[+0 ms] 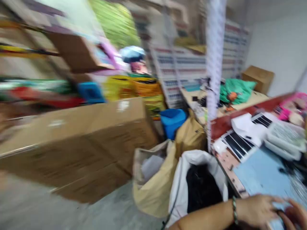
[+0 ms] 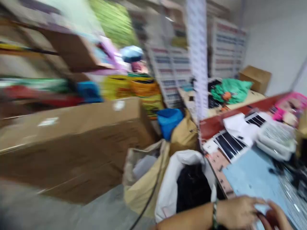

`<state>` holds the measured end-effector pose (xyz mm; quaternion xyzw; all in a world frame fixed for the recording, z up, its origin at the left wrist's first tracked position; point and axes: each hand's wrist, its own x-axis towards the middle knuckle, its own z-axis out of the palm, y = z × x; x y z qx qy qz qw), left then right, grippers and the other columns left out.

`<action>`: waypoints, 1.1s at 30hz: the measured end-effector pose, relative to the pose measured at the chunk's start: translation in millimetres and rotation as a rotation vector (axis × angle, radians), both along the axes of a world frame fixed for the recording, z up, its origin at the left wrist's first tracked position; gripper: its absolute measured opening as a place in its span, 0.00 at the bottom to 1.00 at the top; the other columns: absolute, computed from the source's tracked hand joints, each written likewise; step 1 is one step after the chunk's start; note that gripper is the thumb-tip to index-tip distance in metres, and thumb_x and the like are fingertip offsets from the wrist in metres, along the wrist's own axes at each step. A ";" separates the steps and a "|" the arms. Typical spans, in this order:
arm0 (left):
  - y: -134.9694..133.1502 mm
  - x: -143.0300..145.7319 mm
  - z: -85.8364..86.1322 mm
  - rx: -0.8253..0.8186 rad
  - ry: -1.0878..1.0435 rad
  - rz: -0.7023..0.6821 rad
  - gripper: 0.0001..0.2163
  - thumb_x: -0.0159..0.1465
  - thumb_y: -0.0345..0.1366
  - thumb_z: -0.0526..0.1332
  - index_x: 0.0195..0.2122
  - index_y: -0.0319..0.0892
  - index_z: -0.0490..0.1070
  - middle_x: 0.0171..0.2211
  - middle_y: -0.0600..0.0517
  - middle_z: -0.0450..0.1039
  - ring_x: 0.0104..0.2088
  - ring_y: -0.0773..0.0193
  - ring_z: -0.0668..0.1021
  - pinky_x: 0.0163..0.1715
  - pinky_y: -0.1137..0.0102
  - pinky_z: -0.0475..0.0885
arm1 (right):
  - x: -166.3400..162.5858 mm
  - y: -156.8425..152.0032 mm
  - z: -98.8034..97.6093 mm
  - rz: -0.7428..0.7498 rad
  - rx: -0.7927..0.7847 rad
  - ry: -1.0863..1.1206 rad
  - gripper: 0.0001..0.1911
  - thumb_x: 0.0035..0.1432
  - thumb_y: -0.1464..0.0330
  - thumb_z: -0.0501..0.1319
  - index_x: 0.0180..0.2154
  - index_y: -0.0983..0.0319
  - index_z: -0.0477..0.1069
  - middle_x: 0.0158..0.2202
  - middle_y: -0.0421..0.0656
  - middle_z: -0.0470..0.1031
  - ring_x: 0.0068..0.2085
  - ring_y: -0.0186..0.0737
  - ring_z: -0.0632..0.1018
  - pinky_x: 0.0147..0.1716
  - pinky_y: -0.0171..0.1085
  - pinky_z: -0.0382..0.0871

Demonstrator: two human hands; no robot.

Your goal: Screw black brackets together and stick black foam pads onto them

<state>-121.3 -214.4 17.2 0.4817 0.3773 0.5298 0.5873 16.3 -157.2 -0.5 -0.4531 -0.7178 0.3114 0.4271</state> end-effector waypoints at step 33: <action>40.4 21.2 -37.8 0.718 1.219 -0.251 0.20 0.62 0.30 0.57 0.57 0.41 0.65 0.56 0.47 0.69 0.53 0.55 0.70 0.57 0.53 0.56 | 91.1 -12.1 -28.2 -0.375 -0.502 0.153 0.12 0.55 0.59 0.62 0.31 0.61 0.74 0.28 0.40 0.70 0.23 0.33 0.72 0.23 0.34 0.69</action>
